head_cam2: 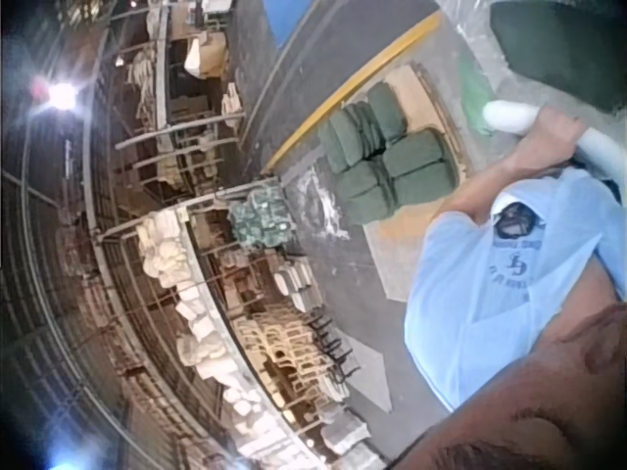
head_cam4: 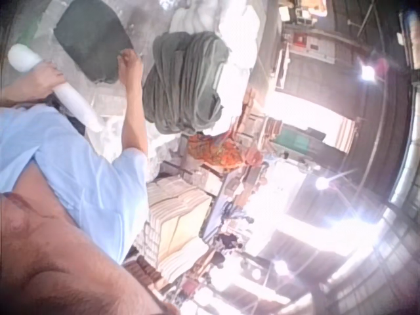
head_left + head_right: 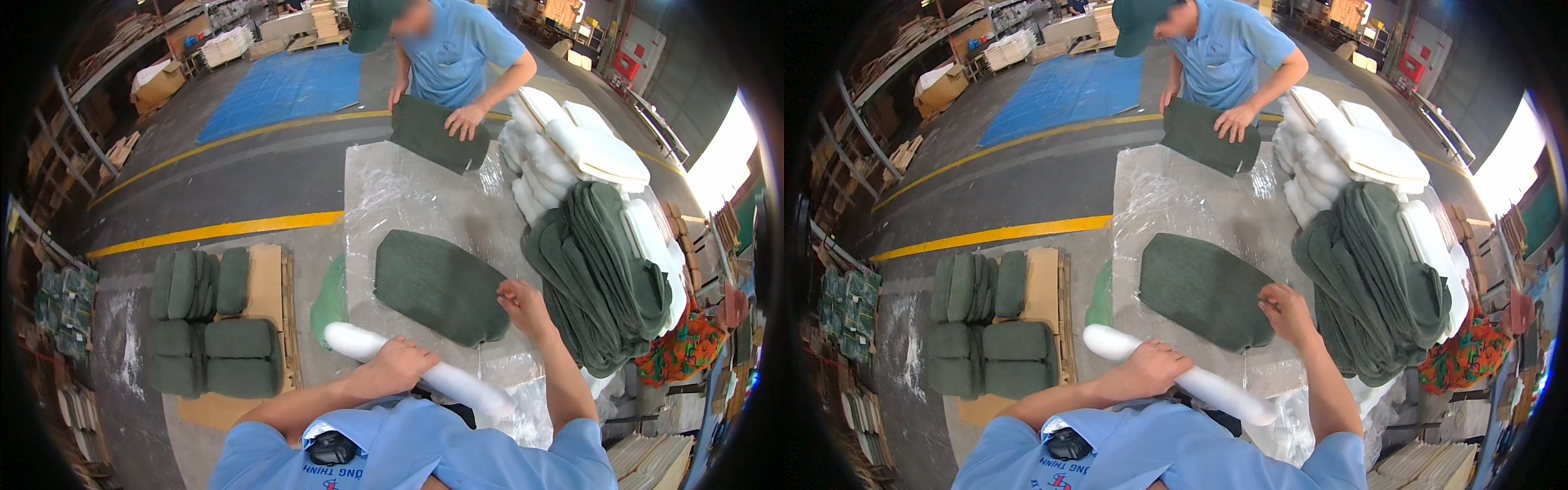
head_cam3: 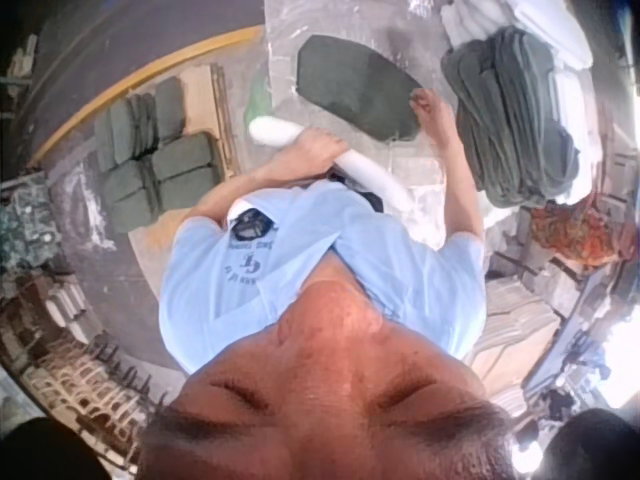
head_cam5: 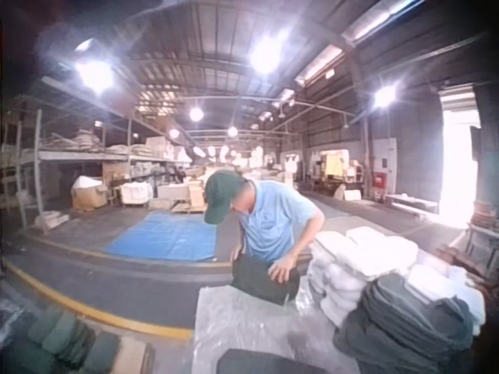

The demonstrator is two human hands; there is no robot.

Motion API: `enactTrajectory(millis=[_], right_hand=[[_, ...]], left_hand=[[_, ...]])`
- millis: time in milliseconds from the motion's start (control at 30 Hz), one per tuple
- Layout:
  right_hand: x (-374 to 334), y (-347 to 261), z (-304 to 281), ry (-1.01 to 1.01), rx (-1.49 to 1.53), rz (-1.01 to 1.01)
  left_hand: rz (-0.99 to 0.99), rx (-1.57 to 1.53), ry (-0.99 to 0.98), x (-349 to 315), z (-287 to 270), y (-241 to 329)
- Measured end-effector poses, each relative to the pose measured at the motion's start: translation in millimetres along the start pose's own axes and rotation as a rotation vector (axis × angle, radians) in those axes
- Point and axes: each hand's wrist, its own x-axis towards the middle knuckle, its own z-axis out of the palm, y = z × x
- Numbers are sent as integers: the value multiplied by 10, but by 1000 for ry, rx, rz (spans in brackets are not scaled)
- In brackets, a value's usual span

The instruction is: The person repeatedly inserts white foam inserts into green fabric covers, folds the edges, and stacks the finished cushions on a nearby pallet. The person works at a table with stacks of foam and fabric, handling items one at a time.

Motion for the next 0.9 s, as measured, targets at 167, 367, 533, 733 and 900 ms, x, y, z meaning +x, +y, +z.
enactTrajectory(millis=[167,367,533,733,900], right_hand=[[754,-214,144,-119,-54,-112],[1588,-57,699,-156,-124,-142],[1982,321,1034,-122,-299,-11],[2131,204,1416,-207,-534,157],[2065,218,1129,-339,-451,-7]], left_hand=[[-70,14,-111,303,-229,87],[-152,25,-213,397,-7,65],[-149,-43,-150,315,44,100],[-238,-281,-302,276,-80,28],[-481,-1204,-58,210,-114,-436]])
